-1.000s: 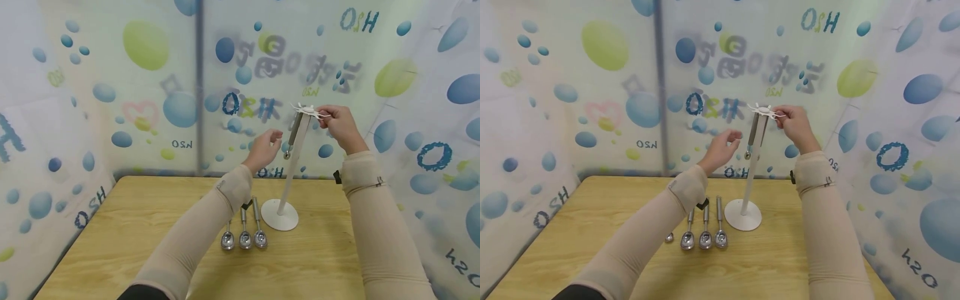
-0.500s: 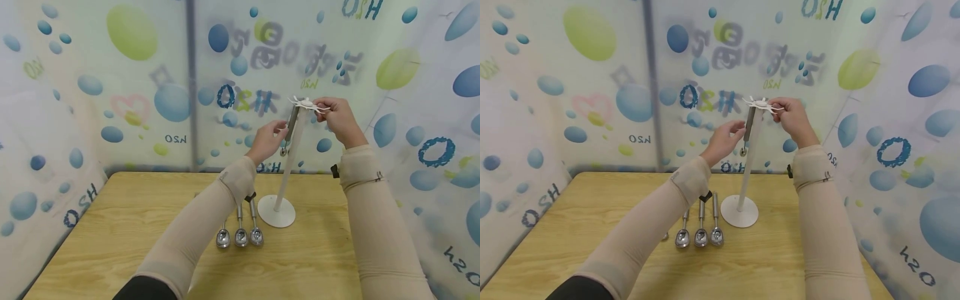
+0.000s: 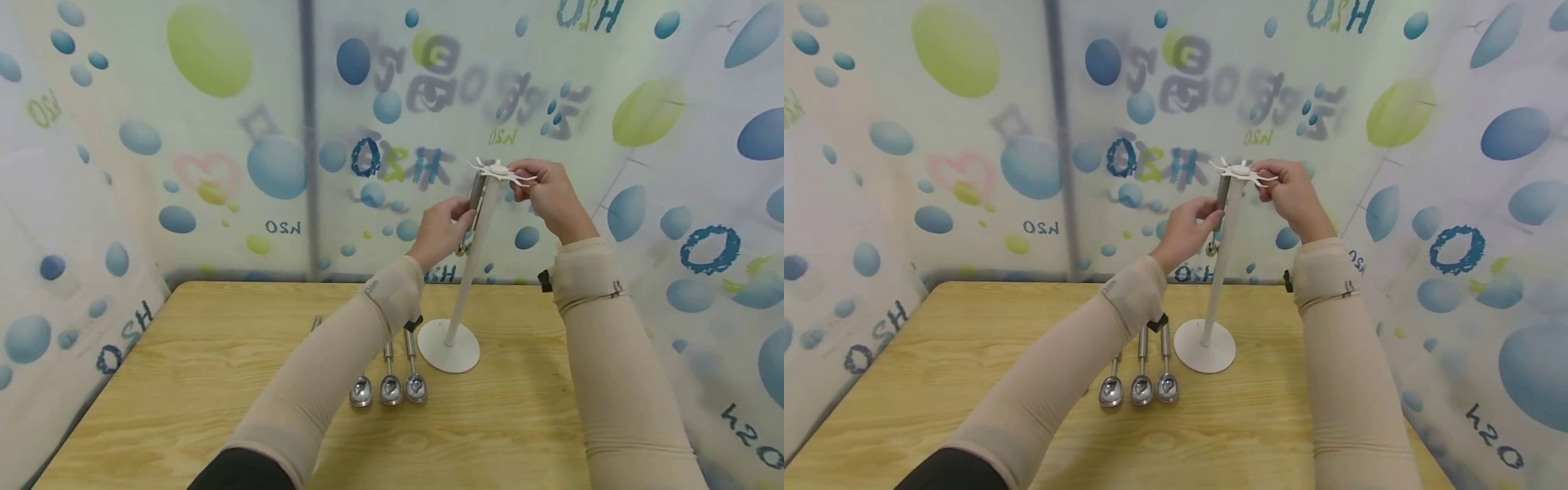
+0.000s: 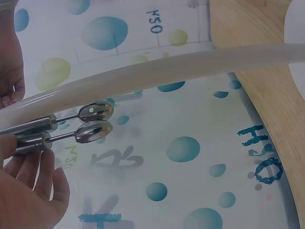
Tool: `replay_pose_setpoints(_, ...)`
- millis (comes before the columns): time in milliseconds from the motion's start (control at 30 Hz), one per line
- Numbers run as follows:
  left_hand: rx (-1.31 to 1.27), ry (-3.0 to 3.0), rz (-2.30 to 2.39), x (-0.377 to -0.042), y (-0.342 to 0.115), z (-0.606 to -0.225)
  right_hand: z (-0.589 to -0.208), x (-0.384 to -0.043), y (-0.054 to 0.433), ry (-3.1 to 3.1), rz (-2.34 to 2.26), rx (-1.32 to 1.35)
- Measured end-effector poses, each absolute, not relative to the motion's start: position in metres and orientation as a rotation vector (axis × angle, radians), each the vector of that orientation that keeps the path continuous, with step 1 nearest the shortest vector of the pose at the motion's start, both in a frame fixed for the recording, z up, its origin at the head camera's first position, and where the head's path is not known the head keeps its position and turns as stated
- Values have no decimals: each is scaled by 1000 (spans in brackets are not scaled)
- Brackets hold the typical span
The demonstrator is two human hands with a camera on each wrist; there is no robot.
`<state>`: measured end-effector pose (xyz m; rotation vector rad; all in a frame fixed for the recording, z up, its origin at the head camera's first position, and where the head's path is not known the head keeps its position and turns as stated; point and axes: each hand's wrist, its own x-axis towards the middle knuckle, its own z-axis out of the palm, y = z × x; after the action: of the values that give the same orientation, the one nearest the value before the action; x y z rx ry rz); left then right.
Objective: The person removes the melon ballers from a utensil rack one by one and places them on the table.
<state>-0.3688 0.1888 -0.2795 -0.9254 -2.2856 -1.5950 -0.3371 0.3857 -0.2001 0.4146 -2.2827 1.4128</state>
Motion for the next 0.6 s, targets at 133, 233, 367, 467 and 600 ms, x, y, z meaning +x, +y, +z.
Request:
replay_pose_setpoints(133,-940,-2259,-1596,-369,189,-280,-201,-335,386,-2279,1427,419)
replay_pose_setpoints(233,-954,-2243,-1612,-370,188,-281,-201,-333,385,-2283,1429,418)
replay_pose_setpoints(367,-974,-2238,-1610,-371,187,-280,-200,-331,385,-2276,1442,405)
replay_pose_setpoints(467,-982,-2240,-1591,-371,186,-280,-201,-330,384,-2274,1442,387)
replay_pose_setpoints(600,-981,-2244,-1569,-369,185,-280,-201,-328,384,-2266,1431,366)
